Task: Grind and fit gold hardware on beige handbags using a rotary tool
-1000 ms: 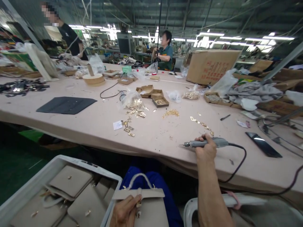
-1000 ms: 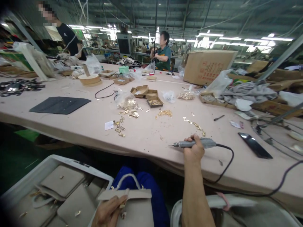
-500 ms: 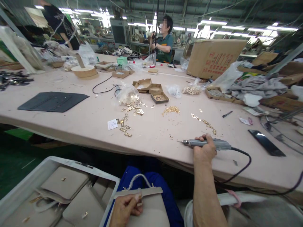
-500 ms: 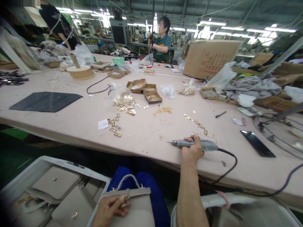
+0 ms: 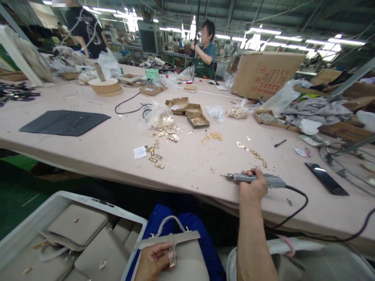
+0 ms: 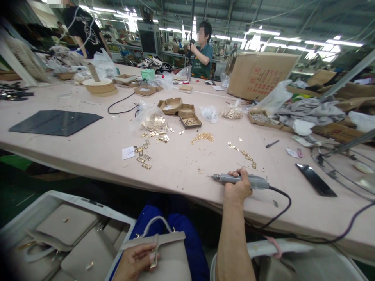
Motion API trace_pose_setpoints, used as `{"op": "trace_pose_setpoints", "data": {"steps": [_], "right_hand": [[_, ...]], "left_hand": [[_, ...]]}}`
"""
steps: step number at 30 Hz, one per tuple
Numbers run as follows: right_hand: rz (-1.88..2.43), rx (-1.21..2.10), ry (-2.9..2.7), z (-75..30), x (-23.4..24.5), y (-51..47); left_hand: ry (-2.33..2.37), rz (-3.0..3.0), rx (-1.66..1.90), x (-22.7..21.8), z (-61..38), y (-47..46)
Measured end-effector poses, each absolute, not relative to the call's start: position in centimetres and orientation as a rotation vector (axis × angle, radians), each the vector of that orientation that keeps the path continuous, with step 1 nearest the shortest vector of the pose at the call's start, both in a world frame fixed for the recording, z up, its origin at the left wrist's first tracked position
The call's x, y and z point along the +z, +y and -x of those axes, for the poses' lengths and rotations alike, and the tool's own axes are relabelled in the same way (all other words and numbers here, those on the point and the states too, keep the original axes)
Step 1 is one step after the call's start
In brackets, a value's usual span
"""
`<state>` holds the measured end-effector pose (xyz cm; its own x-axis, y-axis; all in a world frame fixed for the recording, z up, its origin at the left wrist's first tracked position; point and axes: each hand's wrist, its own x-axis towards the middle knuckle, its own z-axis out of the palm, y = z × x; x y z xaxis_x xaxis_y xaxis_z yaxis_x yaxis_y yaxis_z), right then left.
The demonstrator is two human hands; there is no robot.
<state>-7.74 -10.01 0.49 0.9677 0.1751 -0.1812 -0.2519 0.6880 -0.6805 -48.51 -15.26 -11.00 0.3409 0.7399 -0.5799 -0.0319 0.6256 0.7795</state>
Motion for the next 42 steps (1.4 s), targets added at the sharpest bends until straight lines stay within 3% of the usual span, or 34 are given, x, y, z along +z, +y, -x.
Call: {"op": "trace_pose_setpoints", "data": {"steps": [31, 37, 42], "right_hand": [[0.714, 0.324, 0.065, 8.3, 1.4, -11.5], [0.741, 0.518, -0.094, 14.3, 3.2, -14.5], [0.903, 0.766, -0.191, 23.4, 2.0, -16.2]], "left_hand": [[1.014, -0.750, 0.547, -12.1, 49.6, -15.2], [0.950, -0.645, 0.545, -10.7, 49.2, -15.4], [0.895, -0.590, 0.511, -12.2, 49.7, -15.4]]}}
